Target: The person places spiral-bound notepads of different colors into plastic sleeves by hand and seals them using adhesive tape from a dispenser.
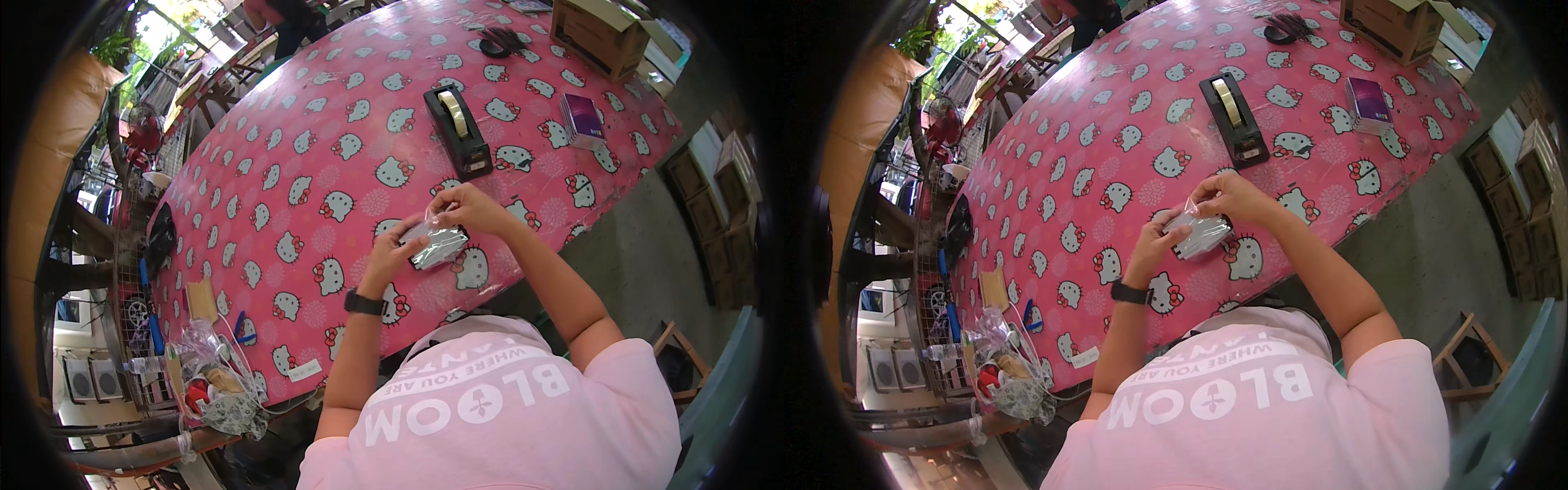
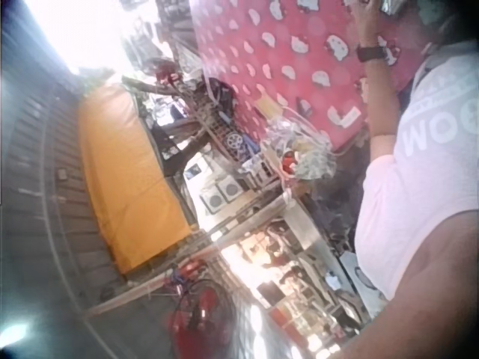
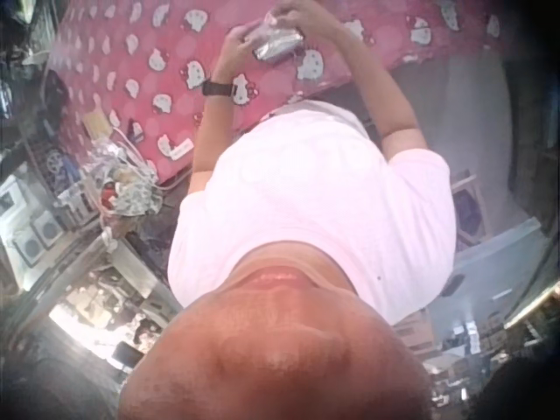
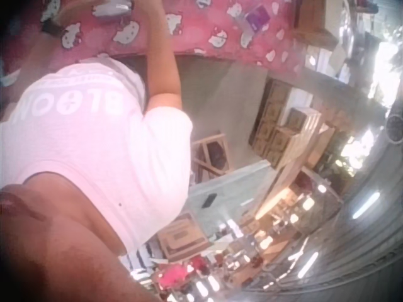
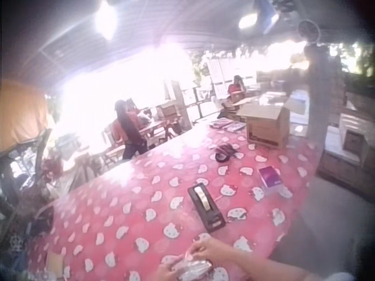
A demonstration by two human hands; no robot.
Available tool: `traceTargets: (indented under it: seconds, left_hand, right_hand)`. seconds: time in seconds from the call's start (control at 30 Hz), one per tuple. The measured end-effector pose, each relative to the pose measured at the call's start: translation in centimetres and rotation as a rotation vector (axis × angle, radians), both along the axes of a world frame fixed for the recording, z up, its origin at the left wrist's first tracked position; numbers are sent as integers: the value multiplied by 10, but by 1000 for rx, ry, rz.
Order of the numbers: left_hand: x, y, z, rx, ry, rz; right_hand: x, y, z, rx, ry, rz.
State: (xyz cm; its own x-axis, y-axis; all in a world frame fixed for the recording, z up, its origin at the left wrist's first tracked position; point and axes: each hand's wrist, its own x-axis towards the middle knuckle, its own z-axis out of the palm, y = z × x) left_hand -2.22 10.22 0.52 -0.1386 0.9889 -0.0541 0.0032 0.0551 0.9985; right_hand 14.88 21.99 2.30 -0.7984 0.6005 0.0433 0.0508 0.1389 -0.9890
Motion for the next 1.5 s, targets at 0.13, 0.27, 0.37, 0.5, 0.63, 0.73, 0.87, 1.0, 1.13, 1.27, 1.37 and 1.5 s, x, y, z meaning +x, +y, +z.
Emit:
traceTargets:
  seconds: [0.13, 0.27, 0.37, 0.5, 0.63, 0.73, 0.87, 1.0, 1.13, 1.27, 1.37, 1.5]
  left_hand:
    - [7, 7, 1, -120, -7, -107]
    - [4, 7, 2, -69, -31, -71]
    - [0, 8, -5, 18, 60, -11]
    - [5, 5, 0, 131, 223, 104]
    - [18, -10, 35, 380, 531, 106]
    - [21, -19, 28, 405, 846, 43]
    - [18, -25, 2, 509, 962, 67]
    - [23, -24, -1, 509, 867, 96]
    - [24, -18, -2, 537, 781, 172]
    - [23, -11, 3, 489, 825, 221]
    - [30, -2, 14, 477, 794, 274]
    - [31, -3, 19, 486, 760, 321]
  right_hand:
    - [-7, 5, 24, 389, -25, -66]
    - [-8, 5, 65, 244, 18, -83]
    - [10, 16, 44, 238, -127, -10]
    - [19, 2, 2, 201, -151, 122]
    - [36, -3, -7, 490, -26, 182]
    - [41, -22, 2, 684, -39, 87]
    - [37, -41, -14, 792, 4, -143]
    - [33, -51, -19, 774, 56, -275]
    - [27, -55, -15, 745, 60, -303]
    - [21, -60, -4, 622, -19, -330]
    - [16, -60, 1, 436, -76, -366]
    - [10, -44, 5, 101, -93, -350]
